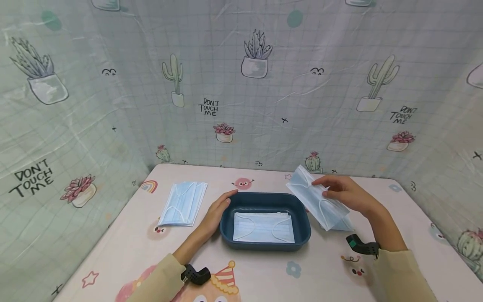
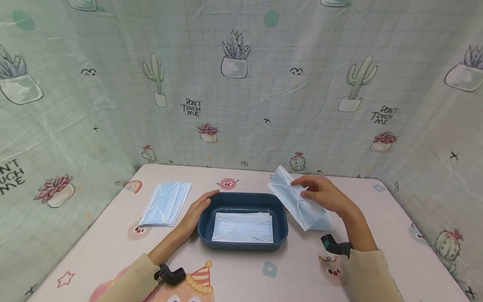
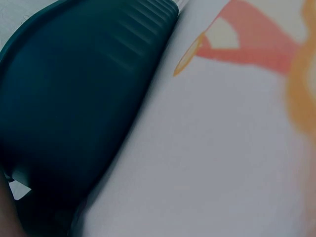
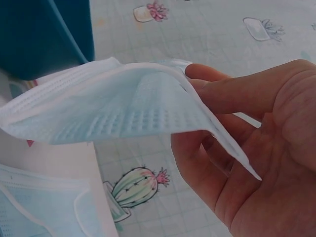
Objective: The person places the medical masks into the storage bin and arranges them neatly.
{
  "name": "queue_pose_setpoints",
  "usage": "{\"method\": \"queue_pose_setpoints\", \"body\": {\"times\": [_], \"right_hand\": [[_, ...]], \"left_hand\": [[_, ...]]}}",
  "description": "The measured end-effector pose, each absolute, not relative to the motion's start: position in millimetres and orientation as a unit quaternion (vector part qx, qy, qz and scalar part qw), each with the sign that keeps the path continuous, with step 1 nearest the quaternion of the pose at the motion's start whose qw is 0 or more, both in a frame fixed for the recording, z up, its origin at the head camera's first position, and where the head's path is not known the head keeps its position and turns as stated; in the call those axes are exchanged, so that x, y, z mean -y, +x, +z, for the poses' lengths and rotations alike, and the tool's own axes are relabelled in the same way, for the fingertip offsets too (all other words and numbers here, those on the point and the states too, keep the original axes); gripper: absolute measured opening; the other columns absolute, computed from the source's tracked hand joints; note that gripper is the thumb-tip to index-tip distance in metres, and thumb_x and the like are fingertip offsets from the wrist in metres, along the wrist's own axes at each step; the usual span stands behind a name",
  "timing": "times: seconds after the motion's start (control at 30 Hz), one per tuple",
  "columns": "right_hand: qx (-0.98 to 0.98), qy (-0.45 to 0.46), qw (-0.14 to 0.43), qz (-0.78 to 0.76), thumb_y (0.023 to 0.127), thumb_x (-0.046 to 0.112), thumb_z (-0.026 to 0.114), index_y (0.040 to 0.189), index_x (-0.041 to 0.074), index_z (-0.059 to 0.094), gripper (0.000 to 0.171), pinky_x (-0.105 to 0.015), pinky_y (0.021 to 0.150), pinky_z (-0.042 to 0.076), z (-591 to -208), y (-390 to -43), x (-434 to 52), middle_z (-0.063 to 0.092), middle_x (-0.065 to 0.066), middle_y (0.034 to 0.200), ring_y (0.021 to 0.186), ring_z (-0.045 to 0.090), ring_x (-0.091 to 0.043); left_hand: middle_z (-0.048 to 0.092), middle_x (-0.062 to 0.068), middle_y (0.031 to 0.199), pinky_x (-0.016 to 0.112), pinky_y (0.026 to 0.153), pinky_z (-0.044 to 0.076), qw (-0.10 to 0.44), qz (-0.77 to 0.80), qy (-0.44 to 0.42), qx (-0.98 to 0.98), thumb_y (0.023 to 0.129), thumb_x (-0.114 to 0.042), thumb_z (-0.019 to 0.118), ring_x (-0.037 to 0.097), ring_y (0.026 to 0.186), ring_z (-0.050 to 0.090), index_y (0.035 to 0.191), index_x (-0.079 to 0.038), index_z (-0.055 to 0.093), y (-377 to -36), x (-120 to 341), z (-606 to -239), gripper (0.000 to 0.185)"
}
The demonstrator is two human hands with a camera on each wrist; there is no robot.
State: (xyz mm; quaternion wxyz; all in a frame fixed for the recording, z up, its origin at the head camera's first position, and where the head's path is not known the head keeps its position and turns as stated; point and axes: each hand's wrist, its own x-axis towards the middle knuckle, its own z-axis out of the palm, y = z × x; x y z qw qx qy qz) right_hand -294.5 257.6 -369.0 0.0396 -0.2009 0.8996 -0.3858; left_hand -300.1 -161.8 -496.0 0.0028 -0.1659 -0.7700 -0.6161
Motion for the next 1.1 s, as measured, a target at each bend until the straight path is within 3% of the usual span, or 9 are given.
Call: {"method": "queue_pose_setpoints", "body": {"times": [0.2,0.5,1.1], "right_hand": [[-0.898,-0.21,0.035,-0.386,0.1,0.011,0.064,0.138,0.012,0.065,0.037,-0.021,0.087,0.054,-360.6,-289.7,-254.4,0.056,-0.022,0.147,0.116,0.063,-0.033],[-0.901,-0.216,0.015,-0.377,0.1,0.009,0.064,0.135,0.013,0.068,0.035,-0.025,0.076,0.057,-346.1,-277.4,-246.7,0.061,-0.021,0.138,0.1,0.063,-0.027],[-0.888,-0.254,-0.018,-0.383,0.1,0.008,0.064,0.13,0.015,0.07,0.032,-0.027,0.069,0.061,-321.9,-252.6,-234.5,0.067,-0.018,0.129,0.095,0.068,-0.026]], "left_hand": [[0.048,0.003,0.161,0.053,0.131,0.019,0.007,-0.612,-0.167,0.773,0.112,-0.028,0.036,0.025,0.155,0.036,0.152,-0.019,0.051,-298.5,163.8,-495.7,0.043],[0.047,0.003,0.162,0.054,0.131,0.018,0.001,-0.613,-0.169,0.772,0.113,-0.029,0.034,0.026,0.156,0.035,0.153,-0.02,0.049,-296.3,164.5,-497.5,0.044],[0.046,0.003,0.162,0.055,0.131,0.018,-0.001,-0.612,-0.171,0.772,0.113,-0.029,0.034,0.027,0.156,0.034,0.153,-0.021,0.049,-298.2,162.3,-496.7,0.044]]}}
